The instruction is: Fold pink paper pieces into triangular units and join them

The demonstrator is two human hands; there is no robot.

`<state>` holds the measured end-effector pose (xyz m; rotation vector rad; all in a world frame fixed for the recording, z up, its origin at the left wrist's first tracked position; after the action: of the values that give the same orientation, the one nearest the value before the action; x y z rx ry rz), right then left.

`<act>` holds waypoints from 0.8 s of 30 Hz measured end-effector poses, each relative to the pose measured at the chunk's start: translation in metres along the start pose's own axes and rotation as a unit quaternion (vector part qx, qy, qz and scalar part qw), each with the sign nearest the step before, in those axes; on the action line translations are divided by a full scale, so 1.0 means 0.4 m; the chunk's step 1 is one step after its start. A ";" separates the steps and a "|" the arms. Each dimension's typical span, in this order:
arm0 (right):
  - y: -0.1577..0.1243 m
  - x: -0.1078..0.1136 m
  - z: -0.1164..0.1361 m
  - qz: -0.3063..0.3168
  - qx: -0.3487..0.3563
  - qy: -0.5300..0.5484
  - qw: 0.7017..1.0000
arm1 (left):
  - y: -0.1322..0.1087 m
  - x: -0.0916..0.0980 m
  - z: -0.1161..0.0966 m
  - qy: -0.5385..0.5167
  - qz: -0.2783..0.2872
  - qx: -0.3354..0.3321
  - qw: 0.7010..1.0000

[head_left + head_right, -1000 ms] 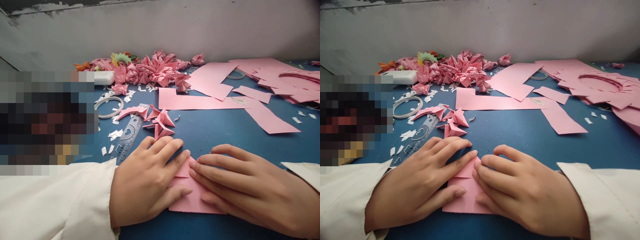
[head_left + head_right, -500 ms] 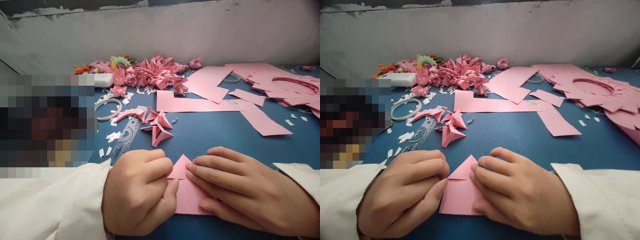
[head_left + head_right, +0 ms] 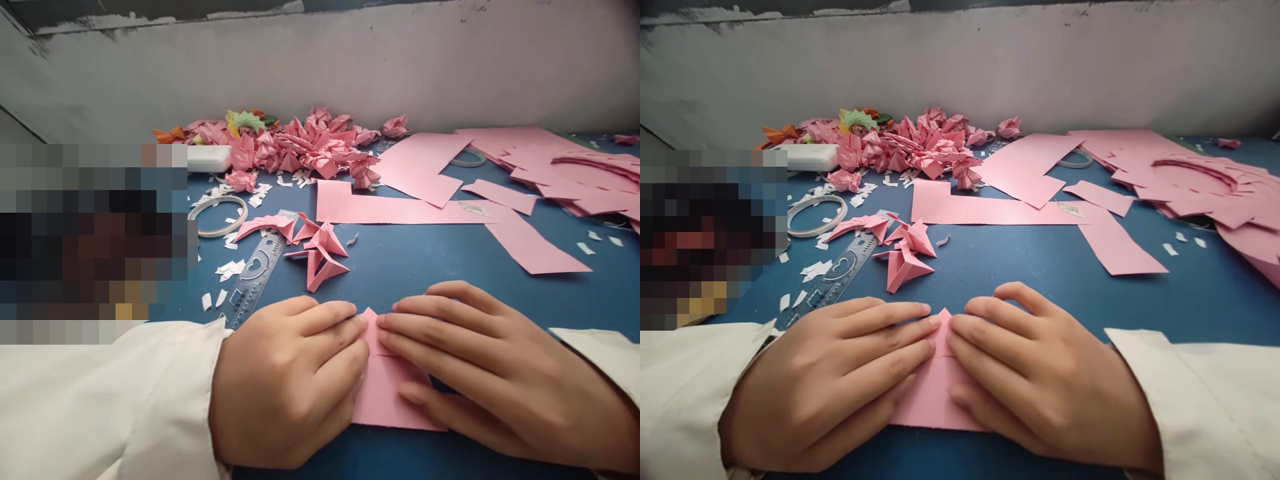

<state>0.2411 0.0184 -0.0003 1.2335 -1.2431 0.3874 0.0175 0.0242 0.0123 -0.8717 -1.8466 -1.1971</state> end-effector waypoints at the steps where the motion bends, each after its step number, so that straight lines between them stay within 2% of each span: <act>1: -0.002 0.000 -0.001 0.000 -0.004 -0.002 1.000 | -0.001 -0.001 0.000 0.003 0.008 0.002 1.000; 5: -0.001 -0.001 -0.004 0.002 -0.011 0.003 1.000 | -0.003 -0.001 0.003 0.004 0.024 0.022 0.999; 8: 0.003 0.006 -0.004 -0.009 -0.005 -0.005 1.000 | -0.002 0.001 0.006 0.004 0.012 0.021 1.000; 12: -0.022 0.016 0.013 -0.035 0.015 -0.019 0.999 | 0.003 0.008 -0.003 0.024 -0.019 -0.022 0.999; 15: -0.062 0.006 0.050 -0.048 0.007 -0.035 0.998 | -0.001 0.012 -0.025 0.060 -0.029 -0.045 0.997; 16: -0.073 0.000 0.063 -0.063 -0.018 -0.033 0.997 | -0.004 0.012 -0.034 0.068 -0.036 -0.038 0.996; 18: -0.089 -0.010 0.081 -0.134 -0.107 -0.037 0.985 | -0.013 0.009 -0.049 0.078 -0.049 -0.002 0.996; 20: -0.087 -0.019 0.093 -0.141 -0.118 -0.033 0.982 | -0.021 0.005 -0.063 0.086 -0.059 0.015 0.994; 24: -0.048 -0.009 0.077 -0.107 -0.052 -0.020 0.993 | -0.019 0.006 -0.064 0.103 -0.084 0.011 0.991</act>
<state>0.2398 -0.0133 -0.0179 1.2747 -1.1378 0.1398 0.0158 -0.0019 0.0183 -0.5655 -1.7867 -1.3149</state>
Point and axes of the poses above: each hand's wrist, its own y-axis towards the middle knuckle, its own x-axis out of the back of the hand, z = x × y, the point moved 2 cm from there along y, towards the middle knuckle, and after that the axes turned 11 degrees about -y, right-handed, at the moved point
